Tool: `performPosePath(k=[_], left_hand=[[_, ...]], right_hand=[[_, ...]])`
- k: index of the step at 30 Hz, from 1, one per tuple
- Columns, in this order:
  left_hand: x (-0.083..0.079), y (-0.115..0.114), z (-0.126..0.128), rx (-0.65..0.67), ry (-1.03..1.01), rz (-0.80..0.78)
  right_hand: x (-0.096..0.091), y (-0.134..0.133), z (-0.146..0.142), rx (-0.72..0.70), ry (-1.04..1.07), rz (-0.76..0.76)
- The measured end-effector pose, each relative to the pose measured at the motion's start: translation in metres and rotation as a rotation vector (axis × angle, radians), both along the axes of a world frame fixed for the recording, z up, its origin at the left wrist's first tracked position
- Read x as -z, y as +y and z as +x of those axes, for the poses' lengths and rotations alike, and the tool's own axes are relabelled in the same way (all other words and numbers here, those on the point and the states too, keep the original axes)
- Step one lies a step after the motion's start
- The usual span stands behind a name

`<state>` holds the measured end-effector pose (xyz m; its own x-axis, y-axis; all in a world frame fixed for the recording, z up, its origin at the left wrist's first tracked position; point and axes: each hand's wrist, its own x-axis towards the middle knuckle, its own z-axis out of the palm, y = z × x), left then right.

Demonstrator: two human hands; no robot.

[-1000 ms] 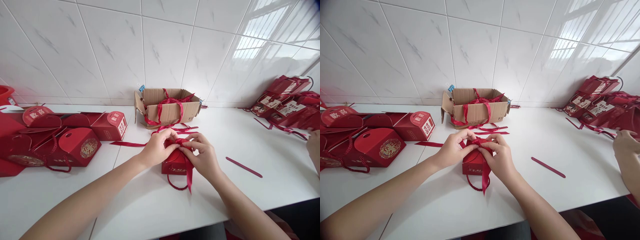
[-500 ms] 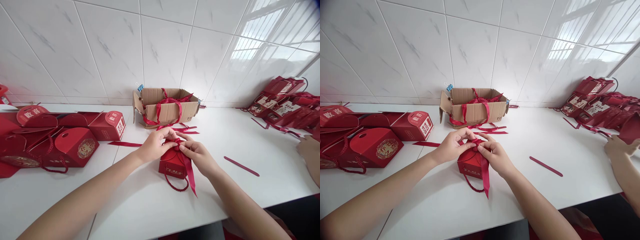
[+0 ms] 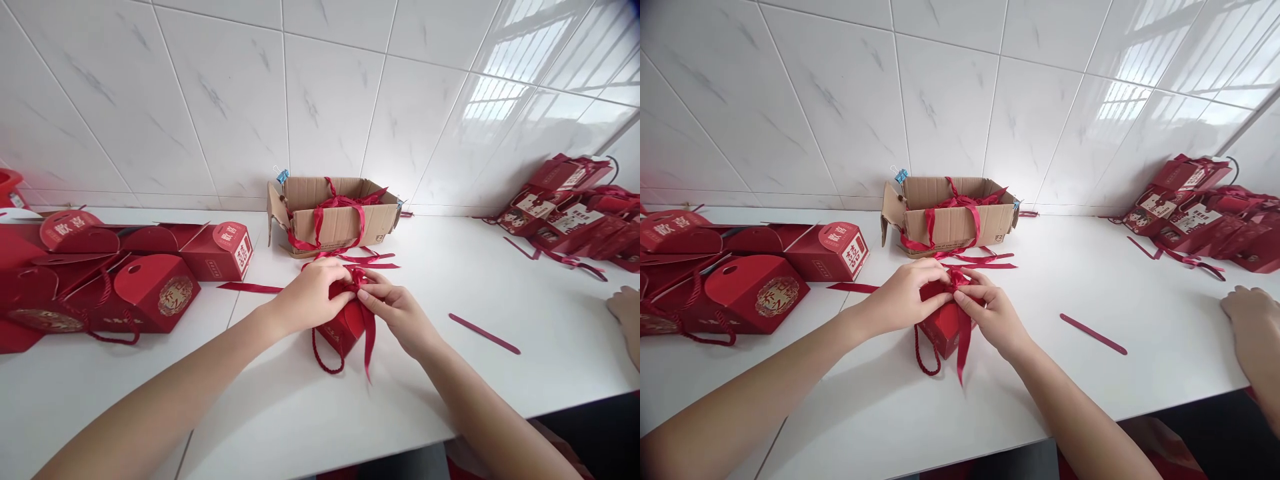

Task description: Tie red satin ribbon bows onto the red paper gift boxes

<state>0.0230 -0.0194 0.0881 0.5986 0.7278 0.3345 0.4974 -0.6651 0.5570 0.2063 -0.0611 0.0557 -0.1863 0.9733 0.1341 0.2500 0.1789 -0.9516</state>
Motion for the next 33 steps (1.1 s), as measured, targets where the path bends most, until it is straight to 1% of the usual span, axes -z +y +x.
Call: performPosePath(k=[2,4,7,13,16,18,21,23,25,26,27,28,30,31,33], left_hand=[[0.003,0.003,0.001,0.033,0.011,0.004],[0.004,0.005,0.000,0.063,0.014,-0.001],[0.004,0.008,-0.002,0.073,-0.001,0.010],[0.004,0.011,-0.004,0.113,-0.024,-0.019],[0.005,0.013,-0.004,0.145,-0.012,-0.015],[0.006,0.014,-0.005,0.168,-0.011,-0.003],[0.007,0.016,-0.006,0.201,-0.009,0.003],[0.008,0.017,-0.006,0.221,-0.005,0.006],[0.008,0.017,-0.006,0.240,-0.006,0.015],[0.007,0.016,-0.006,0.247,-0.003,0.019],[0.007,0.016,-0.006,0.251,0.004,0.021],[0.006,0.014,-0.006,0.251,0.016,0.022],[0.005,0.011,-0.005,0.243,0.045,0.031],[0.004,0.010,-0.005,0.237,0.058,0.040],[0.003,0.006,-0.004,0.236,0.071,0.056]], right_hand=[[-0.003,-0.001,0.001,-0.002,-0.056,0.017],[-0.005,-0.002,0.004,0.026,-0.119,0.042],[-0.008,-0.001,0.011,0.044,-0.196,0.093],[-0.008,0.002,0.022,0.024,-0.301,0.276],[-0.010,0.004,0.021,0.026,-0.377,0.301],[-0.014,0.002,0.020,0.022,-0.414,0.312],[-0.028,-0.004,0.025,-0.046,-0.386,0.275],[-0.040,-0.009,0.034,-0.154,-0.393,0.185],[-0.051,-0.012,0.044,-0.263,-0.486,0.087],[-0.055,-0.012,0.048,-0.261,-0.537,0.082],[-0.057,-0.010,0.051,-0.209,-0.570,0.111],[-0.056,-0.006,0.052,-0.123,-0.580,0.172],[-0.050,0.002,0.048,0.042,-0.530,0.327],[-0.045,0.006,0.044,0.064,-0.489,0.396],[-0.033,0.013,0.035,-0.026,-0.430,0.481]])
